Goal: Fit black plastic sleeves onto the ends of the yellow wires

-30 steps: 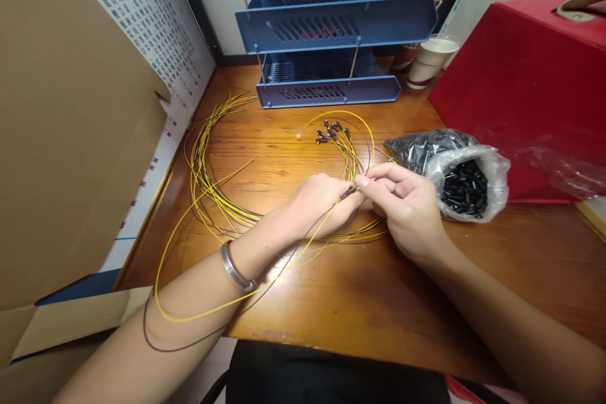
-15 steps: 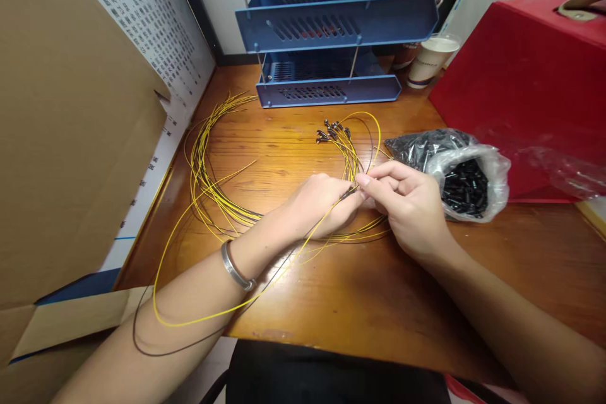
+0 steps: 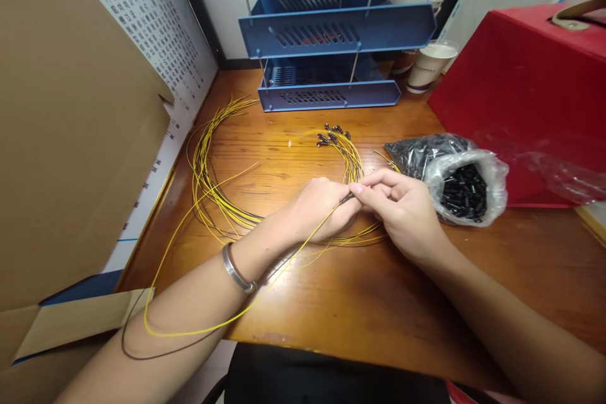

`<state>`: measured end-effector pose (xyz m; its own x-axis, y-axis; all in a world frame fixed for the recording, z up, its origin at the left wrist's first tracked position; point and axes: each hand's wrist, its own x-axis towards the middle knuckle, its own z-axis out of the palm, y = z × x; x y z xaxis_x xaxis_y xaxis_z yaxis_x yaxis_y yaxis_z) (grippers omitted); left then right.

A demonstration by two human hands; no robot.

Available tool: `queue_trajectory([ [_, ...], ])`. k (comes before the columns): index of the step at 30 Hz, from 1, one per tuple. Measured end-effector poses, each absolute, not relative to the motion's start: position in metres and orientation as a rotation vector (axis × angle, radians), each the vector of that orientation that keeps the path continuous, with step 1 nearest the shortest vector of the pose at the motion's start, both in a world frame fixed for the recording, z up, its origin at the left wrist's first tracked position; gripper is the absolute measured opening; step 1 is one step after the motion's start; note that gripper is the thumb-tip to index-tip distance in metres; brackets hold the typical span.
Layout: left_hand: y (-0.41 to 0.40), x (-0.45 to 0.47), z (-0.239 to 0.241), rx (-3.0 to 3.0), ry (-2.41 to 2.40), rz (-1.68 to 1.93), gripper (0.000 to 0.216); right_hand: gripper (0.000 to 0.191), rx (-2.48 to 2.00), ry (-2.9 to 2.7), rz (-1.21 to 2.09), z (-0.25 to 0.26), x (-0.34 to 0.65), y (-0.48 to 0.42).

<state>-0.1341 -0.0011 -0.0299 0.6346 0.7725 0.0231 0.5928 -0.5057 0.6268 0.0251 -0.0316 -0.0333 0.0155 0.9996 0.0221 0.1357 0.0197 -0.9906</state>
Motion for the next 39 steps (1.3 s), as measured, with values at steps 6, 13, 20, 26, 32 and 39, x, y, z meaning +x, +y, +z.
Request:
queue_trajectory([
  [6, -0.0003, -0.135, -0.0308, 2.241, 1.076, 0.431, 0.054, 0.023, -1.252, -1.188, 1.082, -0.0333, 0.0261, -0.0311],
  [13, 0.0005, -0.1348, -0.0317, 2.282, 1.08, 0.375, 0.05, 0.029, -1.271, -1.243, 1.055, -0.0324, 0.0225, -0.0325],
  [20, 0.0006, -0.1349, -0.0301, 2.331, 1.077, 0.333, 0.049, 0.029, -1.3, -1.314, 1.057, -0.0318, 0.0231, -0.0321],
  [26, -0.0007, -0.134, -0.0291, 2.328, 1.095, 0.346, 0.051, 0.029, -1.27, -1.225, 1.058, -0.0322, 0.0226, -0.032],
  [32, 0.0006, -0.1344, -0.0303, 2.308, 1.072, 0.379, 0.052, 0.027, -1.261, -1.198, 1.104, -0.0323, 0.0241, -0.0315],
  [39, 0.0007, -0.1349, -0.0294, 2.263, 1.06, 0.386, 0.051, 0.027, -1.26, -1.183, 1.13, -0.0328, 0.0228, -0.0328],
])
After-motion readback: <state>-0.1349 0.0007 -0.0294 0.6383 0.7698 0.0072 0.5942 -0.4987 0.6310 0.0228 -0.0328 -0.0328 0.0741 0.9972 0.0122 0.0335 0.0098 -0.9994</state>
